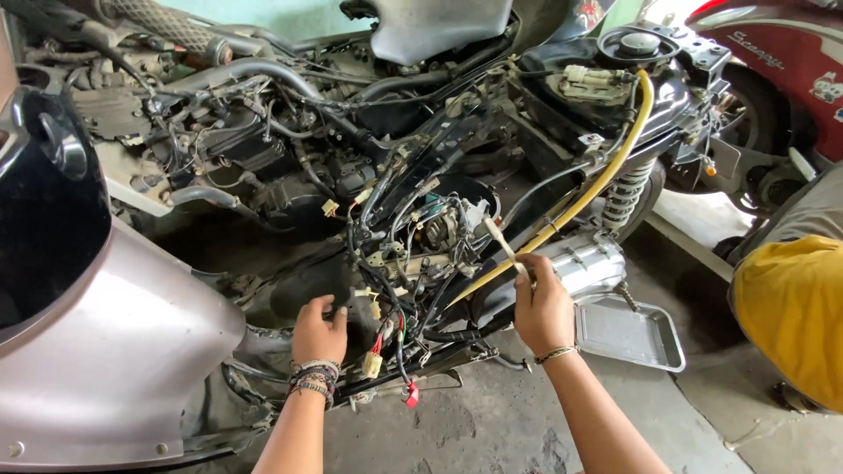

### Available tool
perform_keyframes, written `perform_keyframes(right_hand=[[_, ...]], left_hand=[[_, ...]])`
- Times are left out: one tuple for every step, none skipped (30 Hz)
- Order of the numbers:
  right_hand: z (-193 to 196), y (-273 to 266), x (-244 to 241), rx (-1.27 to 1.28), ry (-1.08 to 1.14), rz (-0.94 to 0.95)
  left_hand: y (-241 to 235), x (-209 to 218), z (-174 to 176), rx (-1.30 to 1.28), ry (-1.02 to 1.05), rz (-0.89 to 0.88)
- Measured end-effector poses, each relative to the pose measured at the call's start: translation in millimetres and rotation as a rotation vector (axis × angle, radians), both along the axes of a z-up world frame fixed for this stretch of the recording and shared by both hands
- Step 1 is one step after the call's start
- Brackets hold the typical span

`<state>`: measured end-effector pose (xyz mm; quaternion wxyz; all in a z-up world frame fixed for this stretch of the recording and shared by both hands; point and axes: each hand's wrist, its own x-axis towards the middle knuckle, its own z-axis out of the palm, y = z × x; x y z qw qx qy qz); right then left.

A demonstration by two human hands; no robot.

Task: The person works on the exposed wiring harness of a disassembled scooter. They use a screwdriver to loosen and remove screws from the scooter's frame and body panels while manipulating various electrical connectors and wires.

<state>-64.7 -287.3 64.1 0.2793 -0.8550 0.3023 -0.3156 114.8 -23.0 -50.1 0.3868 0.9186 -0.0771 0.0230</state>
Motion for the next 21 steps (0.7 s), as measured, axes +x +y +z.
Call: perform_keyframes(right_hand=[[1,-2,-2,0.002,-0.004,-0.003],[0,-4,-4,0.012,-0.018,-0.01],[-1,-5,-6,0.022,-0.032,-0.017],[5,-3,-8,0.022,-0.032,-0.019],[11,-1,-11,0.079,-0.062,-0.038],[16,1,-14,0.136,-0.09,-0.052],[10,-4,-15,0.134,-0.088,-0.051],[4,-9,-14,0.153,-0.007,0.003],[-2,-14,-14,0.173,0.074,0.056],[0,-14,-17,0.174,0.069,0.051],[3,-14,-21,0.168,0.093,0.037],[7,-17,-23,0.16,0.111,0.018],[8,-17,-24,0.161,0.099,0.009],[9,-18,-27,0.163,0.124,-0.014],[10,-19,-29,0.166,0.149,-0.036],[9,-21,-32,0.164,0.146,-0.043],[9,-23,-34,0.164,0.084,-0.044],[10,-25,-33,0.158,0.023,-0.038],[18,-23,-38,0.153,0.02,-0.038],[24,-19,-42,0.161,-0.062,-0.05],[30,-14,-45,0.168,-0.144,-0.062]], left_hand=[[-2,-1,4,0.002,-0.004,-0.003],[-2,-4,7,-0.008,-0.017,0.016],[-2,-6,9,-0.017,-0.03,0.035],[-3,-2,5,-0.018,-0.03,0.033],[-3,1,1,-0.033,-0.048,0.057],[-3,2,-4,-0.05,-0.062,0.084],[-4,-4,-1,-0.051,-0.06,0.086],[-5,-9,3,-0.078,-0.061,0.081],[-5,-13,8,-0.106,-0.062,0.077],[-4,-12,4,-0.105,-0.066,0.071],[-3,-11,2,-0.13,-0.083,0.083],[-5,-7,2,-0.158,-0.106,0.089],[-7,-10,10,-0.158,-0.116,0.078],[-10,-14,16,-0.207,-0.137,0.101],[-13,-17,23,-0.256,-0.157,0.124],[-17,-14,24,-0.258,-0.158,0.117],[-21,-11,26,-0.341,-0.212,0.138],[-25,-6,29,-0.427,-0.265,0.166],[-36,-8,42,-0.432,-0.267,0.166],[-43,-10,54,-0.498,-0.438,0.131],[-50,-12,67,-0.561,-0.609,0.095]])
